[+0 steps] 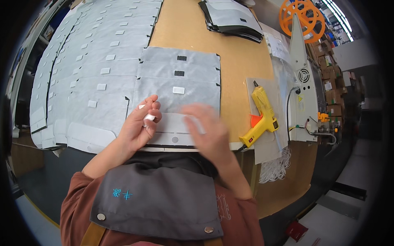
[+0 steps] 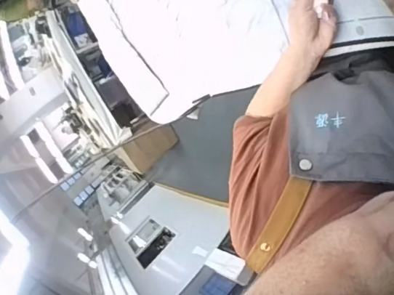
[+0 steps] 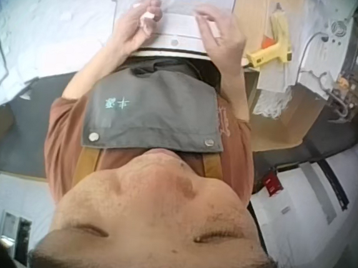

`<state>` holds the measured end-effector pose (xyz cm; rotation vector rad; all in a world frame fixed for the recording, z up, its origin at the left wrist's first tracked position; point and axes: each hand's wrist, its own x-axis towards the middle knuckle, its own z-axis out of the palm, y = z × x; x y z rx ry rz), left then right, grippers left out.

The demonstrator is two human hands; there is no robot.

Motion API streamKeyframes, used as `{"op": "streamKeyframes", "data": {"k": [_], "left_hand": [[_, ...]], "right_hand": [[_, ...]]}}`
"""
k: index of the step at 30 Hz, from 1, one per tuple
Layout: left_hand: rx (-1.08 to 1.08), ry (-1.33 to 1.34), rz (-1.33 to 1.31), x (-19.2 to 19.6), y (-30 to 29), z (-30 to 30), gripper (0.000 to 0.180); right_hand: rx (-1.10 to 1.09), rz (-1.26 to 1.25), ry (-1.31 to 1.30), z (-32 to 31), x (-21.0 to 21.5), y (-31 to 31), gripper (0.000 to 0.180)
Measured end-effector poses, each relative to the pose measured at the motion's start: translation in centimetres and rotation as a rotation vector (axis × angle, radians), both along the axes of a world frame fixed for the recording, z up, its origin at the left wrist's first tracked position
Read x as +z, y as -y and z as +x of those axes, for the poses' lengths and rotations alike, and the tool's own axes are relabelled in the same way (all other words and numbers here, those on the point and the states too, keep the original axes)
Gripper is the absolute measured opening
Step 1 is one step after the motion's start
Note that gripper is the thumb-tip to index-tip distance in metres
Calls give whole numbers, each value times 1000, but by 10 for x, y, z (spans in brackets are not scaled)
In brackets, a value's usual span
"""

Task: The person assembles fabric parts by applying hot glue to black rectangular patches and attaching white square fasteners. They handle multiple fabric pieces, aligning and pressing them into place on a workbench.

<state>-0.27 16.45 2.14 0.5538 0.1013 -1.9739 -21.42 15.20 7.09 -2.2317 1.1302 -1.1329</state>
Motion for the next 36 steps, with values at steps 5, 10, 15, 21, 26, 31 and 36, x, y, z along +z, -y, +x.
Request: {"op": "streamKeyframes", "data": {"k": [5,10,15,21,26,31,36], "left_hand": [[-104,32,-58,10,5,12,17],[-253,280,-200,34,16,1,57],[-541,480,-361,41,22,-25,57],[-772,631,-423,41,20,-43,51],[-813,684,-451,34,17,-35,50],[-777,734,-481,30,14,-10,48],[-862,1109,-491,40,16,14,45]], "right_hand": [[-707,218,-40,-109,-25,-8,20],[-1120,472,-305,-173,-57,-28,53],[-1146,586,-319,-157,-48,-15,60],[-1030,633,105,-175,-60,-19,49],[-800,710,823,-166,-60,-17,36],[-675,495,993,-149,-59,-24,44],[-283,545,1255,-176,-25,-36,45]]}}
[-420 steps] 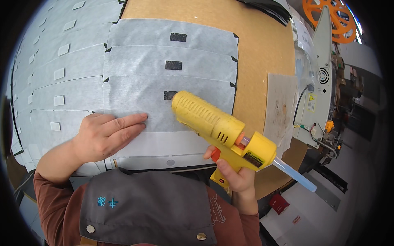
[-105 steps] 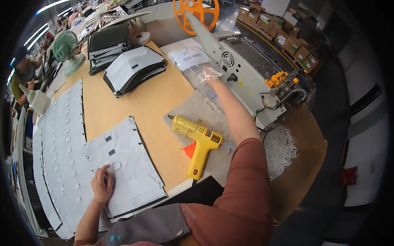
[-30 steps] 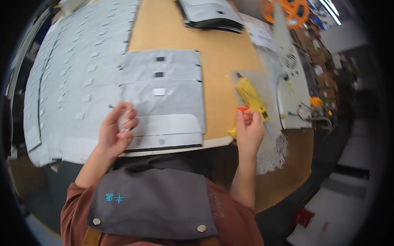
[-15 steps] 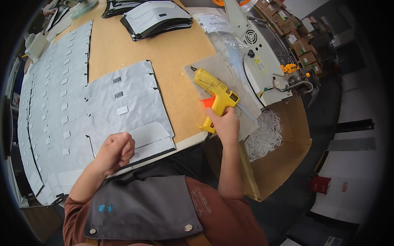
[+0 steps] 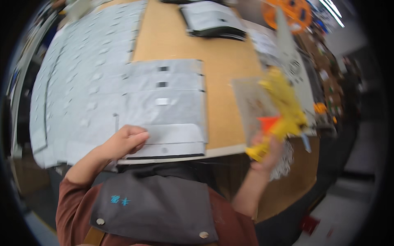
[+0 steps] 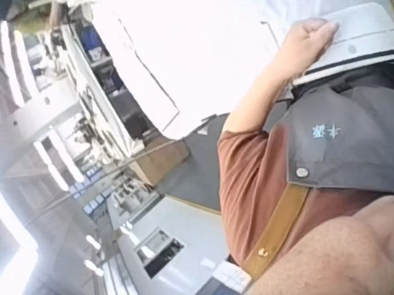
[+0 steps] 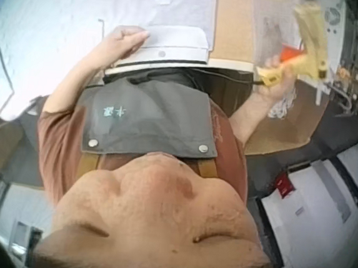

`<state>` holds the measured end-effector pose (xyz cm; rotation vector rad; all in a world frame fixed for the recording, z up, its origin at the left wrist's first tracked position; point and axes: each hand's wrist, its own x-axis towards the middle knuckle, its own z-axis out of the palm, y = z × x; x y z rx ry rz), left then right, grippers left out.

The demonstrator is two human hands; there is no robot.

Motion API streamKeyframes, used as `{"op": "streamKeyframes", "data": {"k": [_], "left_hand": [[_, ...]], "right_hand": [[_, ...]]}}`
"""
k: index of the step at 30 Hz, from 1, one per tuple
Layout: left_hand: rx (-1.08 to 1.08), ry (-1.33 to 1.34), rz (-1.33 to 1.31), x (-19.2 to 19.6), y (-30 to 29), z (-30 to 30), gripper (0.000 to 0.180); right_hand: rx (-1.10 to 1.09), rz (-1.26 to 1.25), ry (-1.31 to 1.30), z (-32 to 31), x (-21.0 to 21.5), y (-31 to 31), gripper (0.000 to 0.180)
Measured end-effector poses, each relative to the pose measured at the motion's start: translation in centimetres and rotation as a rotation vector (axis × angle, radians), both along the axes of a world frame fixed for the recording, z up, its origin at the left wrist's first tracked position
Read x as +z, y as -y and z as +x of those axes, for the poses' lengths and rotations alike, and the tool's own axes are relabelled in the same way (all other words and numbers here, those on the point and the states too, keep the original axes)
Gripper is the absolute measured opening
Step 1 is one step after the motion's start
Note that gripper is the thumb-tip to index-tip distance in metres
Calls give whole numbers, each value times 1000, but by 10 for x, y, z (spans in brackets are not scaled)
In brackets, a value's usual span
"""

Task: The person assembles fabric parts by applying hot glue to black rectangular patches and attaching white square fasteners. They handle multiple fabric pieces, aligning and pressing them into place on a workbench.

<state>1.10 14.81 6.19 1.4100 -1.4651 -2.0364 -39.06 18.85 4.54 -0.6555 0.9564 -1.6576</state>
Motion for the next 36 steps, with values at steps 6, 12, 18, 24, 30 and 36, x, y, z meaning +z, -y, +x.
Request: {"op": "streamKeyframes", "data": {"k": [6,12,18,24,30,36], "left_hand": [[-101,-114,-266,5,-2,18,31],[-313,-185,-297,-9,-30,2,40],[-343,-172,-243,-17,-49,20,48],[-125,-124,-271,-26,-63,17,57],[-252,-123,-370,-38,-68,13,61],[-297,-38,-467,-40,-73,4,44]], "right_hand": [[347,-558,150,18,142,44,53],[620,-543,415,71,176,92,62],[786,-400,624,112,178,137,68],[847,-328,639,143,181,154,71],[838,-337,611,150,186,155,72],[864,-388,607,146,181,156,74]]}}
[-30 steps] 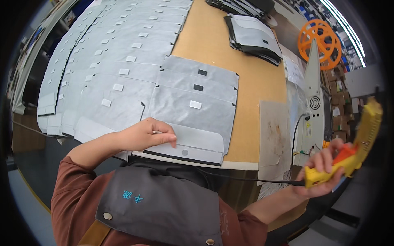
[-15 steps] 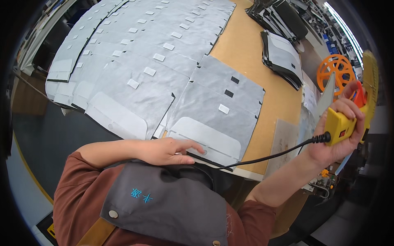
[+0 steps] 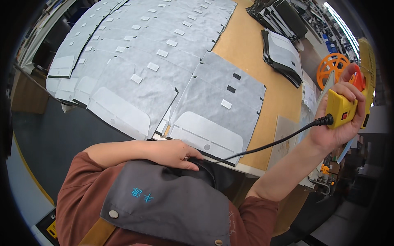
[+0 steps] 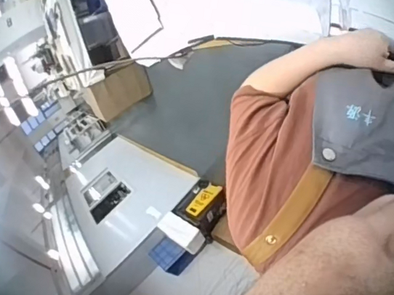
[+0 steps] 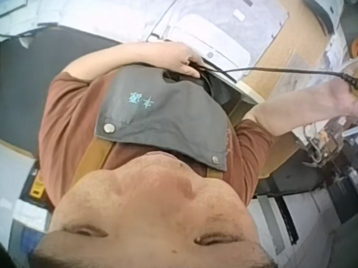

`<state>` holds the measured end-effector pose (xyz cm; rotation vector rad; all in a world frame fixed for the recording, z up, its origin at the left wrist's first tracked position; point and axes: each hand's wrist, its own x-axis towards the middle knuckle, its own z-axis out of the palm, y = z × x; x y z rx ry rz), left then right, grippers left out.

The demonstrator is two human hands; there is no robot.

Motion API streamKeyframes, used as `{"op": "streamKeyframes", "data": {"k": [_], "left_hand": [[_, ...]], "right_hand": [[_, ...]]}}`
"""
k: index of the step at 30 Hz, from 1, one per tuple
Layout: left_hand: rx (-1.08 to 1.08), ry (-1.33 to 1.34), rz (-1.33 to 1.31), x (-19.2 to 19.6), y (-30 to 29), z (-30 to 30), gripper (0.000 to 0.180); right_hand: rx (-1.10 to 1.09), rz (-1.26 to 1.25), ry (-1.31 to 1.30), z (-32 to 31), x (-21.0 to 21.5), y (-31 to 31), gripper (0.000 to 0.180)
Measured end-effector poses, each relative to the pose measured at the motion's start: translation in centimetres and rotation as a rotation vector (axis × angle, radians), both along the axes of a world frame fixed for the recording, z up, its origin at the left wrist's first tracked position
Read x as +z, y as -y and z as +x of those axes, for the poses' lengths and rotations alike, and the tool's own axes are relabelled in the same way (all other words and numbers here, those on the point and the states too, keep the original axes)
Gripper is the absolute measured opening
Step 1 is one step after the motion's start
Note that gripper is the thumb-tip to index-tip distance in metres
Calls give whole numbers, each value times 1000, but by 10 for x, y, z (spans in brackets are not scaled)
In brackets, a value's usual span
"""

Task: The person assembles fabric parts by applying hot glue to black rectangular patches and attaching white square fasteners. They handle multiple fabric pieces, aligning and pressing them into place on a workbench.

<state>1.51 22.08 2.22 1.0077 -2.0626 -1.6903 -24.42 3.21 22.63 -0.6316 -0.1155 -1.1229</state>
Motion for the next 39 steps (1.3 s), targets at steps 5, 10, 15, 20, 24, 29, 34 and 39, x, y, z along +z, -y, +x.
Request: {"op": "streamKeyframes", "data": {"k": [5,10,15,20,24,29,34,39], "left_hand": [[61,-21,101,11,-3,48,30],[111,-94,318,50,-28,124,24],[65,-56,307,74,-28,142,25],[66,123,270,68,9,134,26],[110,210,158,59,47,123,24],[476,216,-90,51,70,130,14],[1116,616,-198,48,50,196,17],[1320,983,18,37,6,269,37]], "right_hand": [[-84,-101,-37,-13,-9,-2,70],[-195,-109,-286,-16,-52,-39,61],[-130,-109,-623,-14,-94,-61,54],[-428,-111,-1054,-26,-110,-71,71],[-470,-97,-1203,-24,-120,-71,66],[-327,-74,-1211,-37,-131,-70,67],[-451,-16,-1178,-58,-151,-68,69],[-391,0,-1143,-54,-152,-64,66]]}}
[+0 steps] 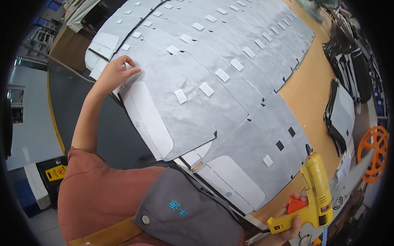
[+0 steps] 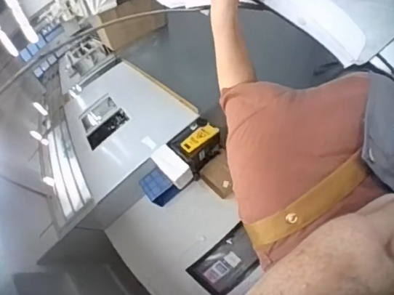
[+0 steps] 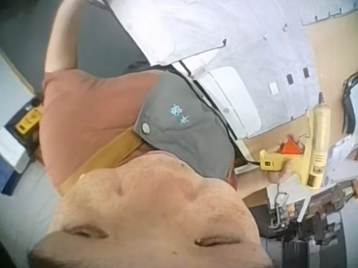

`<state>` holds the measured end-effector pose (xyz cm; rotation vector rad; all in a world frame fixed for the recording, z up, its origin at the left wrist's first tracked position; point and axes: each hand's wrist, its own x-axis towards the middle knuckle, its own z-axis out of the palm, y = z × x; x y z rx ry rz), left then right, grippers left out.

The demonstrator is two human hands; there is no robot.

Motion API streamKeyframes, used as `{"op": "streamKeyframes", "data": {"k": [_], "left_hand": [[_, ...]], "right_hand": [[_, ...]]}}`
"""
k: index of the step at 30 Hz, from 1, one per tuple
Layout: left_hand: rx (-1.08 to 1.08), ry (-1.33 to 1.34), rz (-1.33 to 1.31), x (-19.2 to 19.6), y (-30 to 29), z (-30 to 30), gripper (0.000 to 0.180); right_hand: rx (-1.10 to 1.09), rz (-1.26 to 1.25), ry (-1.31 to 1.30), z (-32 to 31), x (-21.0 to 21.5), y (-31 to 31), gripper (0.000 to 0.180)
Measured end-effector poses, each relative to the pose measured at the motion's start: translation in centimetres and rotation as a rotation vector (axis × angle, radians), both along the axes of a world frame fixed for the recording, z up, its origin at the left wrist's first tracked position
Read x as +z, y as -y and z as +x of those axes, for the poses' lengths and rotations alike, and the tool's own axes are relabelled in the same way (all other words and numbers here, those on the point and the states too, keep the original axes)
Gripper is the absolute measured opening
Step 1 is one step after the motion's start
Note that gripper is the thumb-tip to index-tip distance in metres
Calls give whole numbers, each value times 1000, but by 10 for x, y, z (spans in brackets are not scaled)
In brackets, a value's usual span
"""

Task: The person assembles fabric parts by applying hot glue to black rectangular patches and attaching white square fasteners. They handle multiple fabric pieces, aligning and pressing them into place on a workbench.

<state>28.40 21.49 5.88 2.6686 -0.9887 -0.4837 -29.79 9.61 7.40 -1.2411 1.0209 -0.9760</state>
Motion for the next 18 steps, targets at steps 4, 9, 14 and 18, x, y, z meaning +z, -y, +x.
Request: {"op": "streamKeyframes", "data": {"k": [4,9,14,18], "left_hand": [[-39,-23,-96,-11,-6,7,49],[-203,24,-132,-11,12,1,42],[-220,-94,-14,-8,25,5,34],[-184,-49,-64,-6,23,-3,32]], "right_hand": [[7,-20,29,14,6,-4,65],[90,-94,43,6,8,-11,63],[156,-47,127,-10,5,-17,55],[146,-21,171,-17,2,-15,51]]}}
